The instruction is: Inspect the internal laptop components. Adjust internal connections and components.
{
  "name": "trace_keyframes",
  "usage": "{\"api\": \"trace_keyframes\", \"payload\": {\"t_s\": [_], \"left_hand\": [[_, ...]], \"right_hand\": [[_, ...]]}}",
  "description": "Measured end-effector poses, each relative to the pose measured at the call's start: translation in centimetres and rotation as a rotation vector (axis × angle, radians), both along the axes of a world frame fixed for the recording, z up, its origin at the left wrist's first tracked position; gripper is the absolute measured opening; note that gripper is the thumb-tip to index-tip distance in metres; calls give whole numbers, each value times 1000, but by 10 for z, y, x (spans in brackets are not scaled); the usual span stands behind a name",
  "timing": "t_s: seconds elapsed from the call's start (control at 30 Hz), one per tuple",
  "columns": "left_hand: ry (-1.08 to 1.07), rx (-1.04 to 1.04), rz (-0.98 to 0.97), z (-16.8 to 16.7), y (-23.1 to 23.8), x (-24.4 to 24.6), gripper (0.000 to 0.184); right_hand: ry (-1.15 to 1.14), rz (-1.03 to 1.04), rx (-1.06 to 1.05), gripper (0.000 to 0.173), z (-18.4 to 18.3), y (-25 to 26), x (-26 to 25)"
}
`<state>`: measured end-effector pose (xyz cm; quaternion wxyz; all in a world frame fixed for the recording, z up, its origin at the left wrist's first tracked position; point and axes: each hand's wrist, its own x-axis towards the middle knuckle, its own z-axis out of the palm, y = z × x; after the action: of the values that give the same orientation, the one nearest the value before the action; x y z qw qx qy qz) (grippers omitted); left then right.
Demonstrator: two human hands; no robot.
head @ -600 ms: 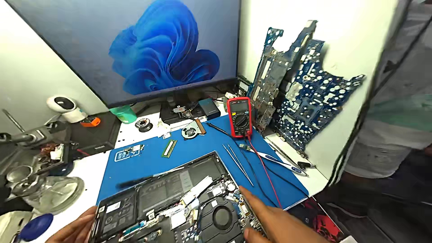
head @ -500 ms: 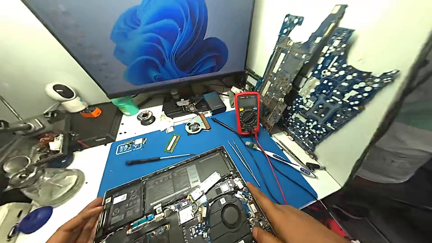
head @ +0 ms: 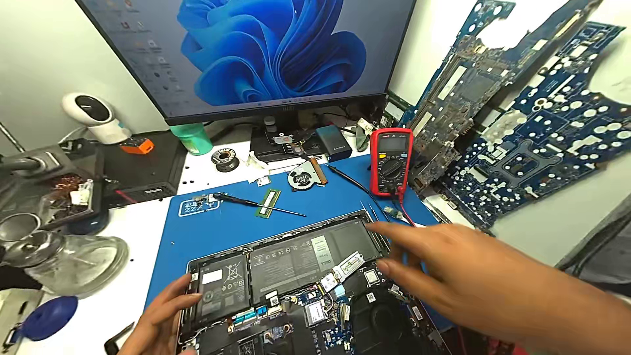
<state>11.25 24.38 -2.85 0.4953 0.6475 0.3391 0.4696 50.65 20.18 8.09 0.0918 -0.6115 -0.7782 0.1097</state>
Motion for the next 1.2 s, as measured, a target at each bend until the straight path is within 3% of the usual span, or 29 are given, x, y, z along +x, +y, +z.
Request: {"api": "trace_keyframes", "payload": {"t_s": [0.13, 0.27, 0.47, 0.73, 0.9, 1.03, 1.2], "left_hand": [[-2, 25, 25, -3, -1, 1, 35], [-31, 57, 44, -5, -4, 2, 31], [-76, 50, 88, -8, -8, 0, 27], [-99, 71, 151, -6, -13, 4, 28], [-95, 77, 187, -7, -16, 4, 29], [-104, 82, 181, -8, -15, 3, 30], [-111, 76, 187, -7, -16, 4, 31]], "right_hand": [[-89, 34, 74, 29, 21, 52, -27], [-186, 21, -20, 27, 22, 93, -54], [-151, -16, -15, 20, 6, 153, -100], [-36, 102, 9, 31, -29, 204, -172], [-55, 127, 6, 14, -48, 223, -191], [61, 137, 83, 17, -33, 231, -184], [306, 141, 315, 24, 37, 206, -148]]}}
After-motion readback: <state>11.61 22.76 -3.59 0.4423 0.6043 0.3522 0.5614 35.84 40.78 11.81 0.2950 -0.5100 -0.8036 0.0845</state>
